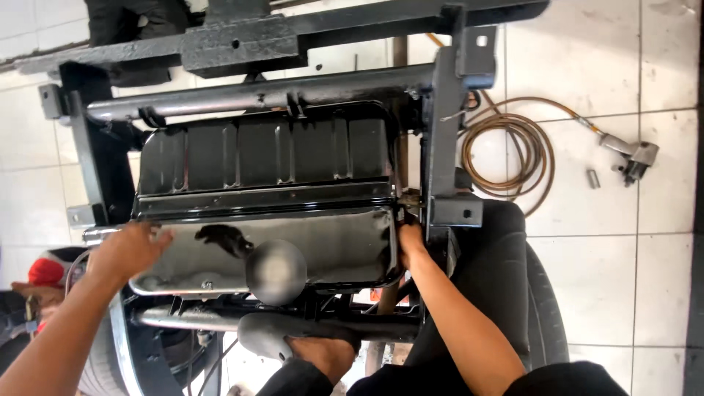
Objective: The person lifts a black fuel tank and maneuvers it into position under a vehicle chassis. They repeatedly adjust the tank's orientation and slide it along the frame rails to align it with mounting points, while another person assists from the opposite side.
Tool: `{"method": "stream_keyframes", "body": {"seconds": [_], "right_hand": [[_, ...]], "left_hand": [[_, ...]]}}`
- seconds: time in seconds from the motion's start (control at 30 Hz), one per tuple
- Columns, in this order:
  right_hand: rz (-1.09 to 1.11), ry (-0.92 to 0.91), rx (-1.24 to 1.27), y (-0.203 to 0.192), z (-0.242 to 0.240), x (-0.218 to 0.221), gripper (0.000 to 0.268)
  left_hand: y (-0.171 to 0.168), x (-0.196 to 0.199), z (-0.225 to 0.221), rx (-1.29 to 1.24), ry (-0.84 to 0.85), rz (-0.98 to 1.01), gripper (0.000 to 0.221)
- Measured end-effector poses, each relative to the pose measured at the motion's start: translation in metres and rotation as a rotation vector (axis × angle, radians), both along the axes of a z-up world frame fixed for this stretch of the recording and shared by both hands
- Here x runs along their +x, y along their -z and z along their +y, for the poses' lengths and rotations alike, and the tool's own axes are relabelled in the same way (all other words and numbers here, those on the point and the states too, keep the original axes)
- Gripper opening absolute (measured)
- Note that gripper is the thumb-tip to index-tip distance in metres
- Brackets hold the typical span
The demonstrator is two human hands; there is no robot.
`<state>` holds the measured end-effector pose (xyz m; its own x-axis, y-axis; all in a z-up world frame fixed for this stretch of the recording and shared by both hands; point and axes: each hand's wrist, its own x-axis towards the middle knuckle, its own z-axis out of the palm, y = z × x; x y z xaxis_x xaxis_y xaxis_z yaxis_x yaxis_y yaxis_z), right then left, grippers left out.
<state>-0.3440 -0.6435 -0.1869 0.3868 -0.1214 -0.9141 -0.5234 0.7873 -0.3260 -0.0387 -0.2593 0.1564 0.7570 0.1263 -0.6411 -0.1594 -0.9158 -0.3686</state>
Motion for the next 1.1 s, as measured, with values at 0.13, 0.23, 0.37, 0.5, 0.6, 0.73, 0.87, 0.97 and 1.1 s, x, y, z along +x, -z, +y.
{"method": "stream_keyframes", "body": {"seconds": [0.13, 0.23, 0.37, 0.5, 0.6, 0.73, 0.87, 0.97, 1.1], "right_hand": [[-0.003, -0.02, -0.061, -0.015, -0.009, 0.01, 0.031], [0.015, -0.078, -0.053, -0.012, -0.006, 0.001, 0.032], [-0.048, -0.06, -0.087, 0.002, -0.008, 0.004, 0.037], [-0.033, -0.138, -0.113, -0.009, -0.026, 0.0, 0.038], [-0.064, -0.216, -0.102, -0.02, -0.025, 0.002, 0.036], [-0.033, -0.214, -0.103, -0.019, -0.029, -0.001, 0.041], [0.035, -0.265, -0.172, -0.048, -0.036, -0.003, 0.045], [0.004, -0.371, -0.207, -0.036, -0.044, -0.014, 0.042], [-0.02, -0.43, -0.208, -0.025, -0.048, -0.016, 0.041]], "left_hand": [[-0.027, -0.026, -0.011, 0.06, 0.058, 0.117, 0.067], [-0.04, -0.052, 0.035, 0.061, -0.084, 0.144, 0.064], [-0.03, -0.08, 0.109, 0.13, -0.157, 0.105, 0.061], [0.09, -0.134, 0.258, -0.132, 0.385, 0.121, 0.058], [0.1, -0.165, 0.211, -0.44, -0.641, -0.098, 0.067], [0.156, -0.202, 0.126, -0.914, -1.57, -0.267, 0.096], [0.126, -0.202, 0.016, -1.152, -1.85, -0.439, 0.084], [0.123, -0.217, -0.017, -1.215, -1.853, -0.443, 0.096], [0.118, -0.213, -0.046, -1.08, -1.953, -0.494, 0.097]]}}
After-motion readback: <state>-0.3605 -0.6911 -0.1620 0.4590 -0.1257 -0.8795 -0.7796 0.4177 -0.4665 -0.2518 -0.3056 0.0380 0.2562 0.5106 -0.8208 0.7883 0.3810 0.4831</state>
